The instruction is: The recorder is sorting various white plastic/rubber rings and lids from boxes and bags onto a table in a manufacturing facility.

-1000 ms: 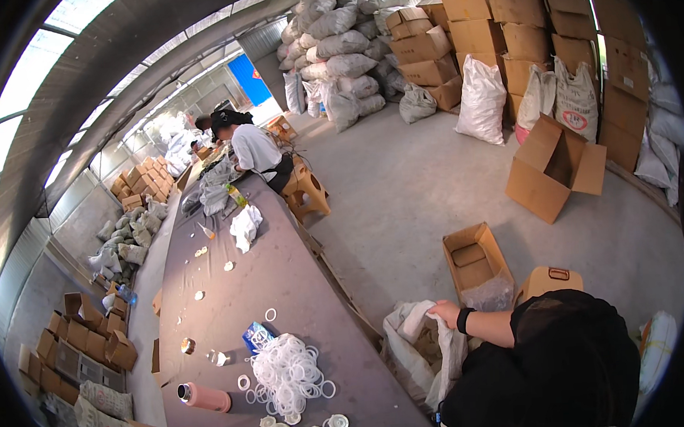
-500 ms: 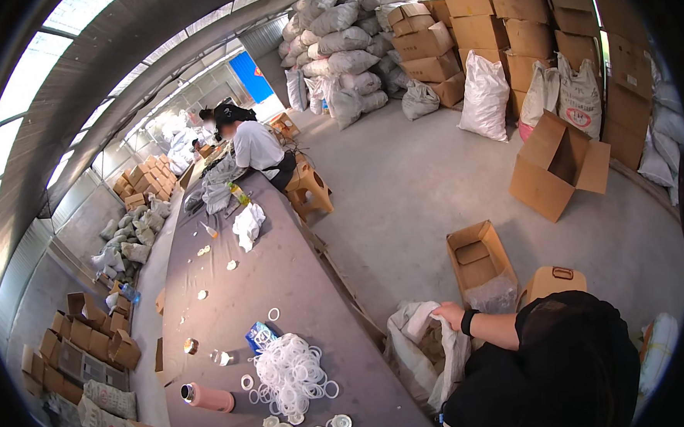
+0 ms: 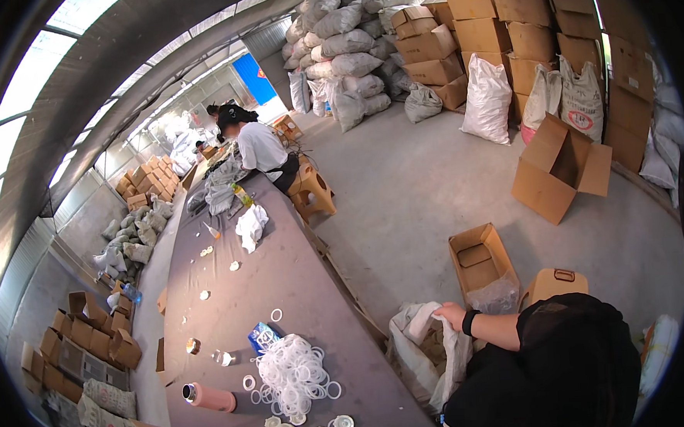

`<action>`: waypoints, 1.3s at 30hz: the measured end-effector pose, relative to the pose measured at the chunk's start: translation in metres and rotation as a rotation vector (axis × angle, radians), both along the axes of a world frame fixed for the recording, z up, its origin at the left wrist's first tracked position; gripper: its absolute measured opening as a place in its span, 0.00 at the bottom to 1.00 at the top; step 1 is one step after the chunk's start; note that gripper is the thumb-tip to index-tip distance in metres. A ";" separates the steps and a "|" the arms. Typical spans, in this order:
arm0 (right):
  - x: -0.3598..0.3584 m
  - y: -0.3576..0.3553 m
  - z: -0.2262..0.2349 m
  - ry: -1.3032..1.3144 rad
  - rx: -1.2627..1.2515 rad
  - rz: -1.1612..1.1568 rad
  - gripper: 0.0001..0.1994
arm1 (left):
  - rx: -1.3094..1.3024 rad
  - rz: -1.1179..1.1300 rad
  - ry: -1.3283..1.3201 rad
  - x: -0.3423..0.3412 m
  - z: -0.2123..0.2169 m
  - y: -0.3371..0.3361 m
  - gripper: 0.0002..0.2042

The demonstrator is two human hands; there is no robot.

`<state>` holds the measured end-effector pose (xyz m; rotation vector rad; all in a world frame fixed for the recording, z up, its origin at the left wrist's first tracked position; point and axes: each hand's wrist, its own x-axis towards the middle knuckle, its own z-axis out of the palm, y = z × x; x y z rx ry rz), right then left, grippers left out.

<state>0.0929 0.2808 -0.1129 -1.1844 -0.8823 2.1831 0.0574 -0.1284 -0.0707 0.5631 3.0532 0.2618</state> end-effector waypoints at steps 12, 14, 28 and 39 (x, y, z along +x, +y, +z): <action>0.001 -0.009 0.024 -0.037 0.079 0.058 0.10 | 0.349 -0.212 0.029 -0.005 -0.027 -0.016 0.22; 0.005 -0.002 0.006 -0.024 0.084 0.038 0.09 | 0.419 -0.226 -0.015 -0.007 -0.022 -0.015 0.22; 0.011 -0.006 0.003 -0.024 0.087 0.049 0.07 | 0.651 0.068 0.054 -0.008 -0.023 -0.028 0.20; 0.026 -0.005 0.017 -0.036 0.055 0.020 0.13 | 1.427 0.082 -1.202 -0.059 0.002 0.115 0.17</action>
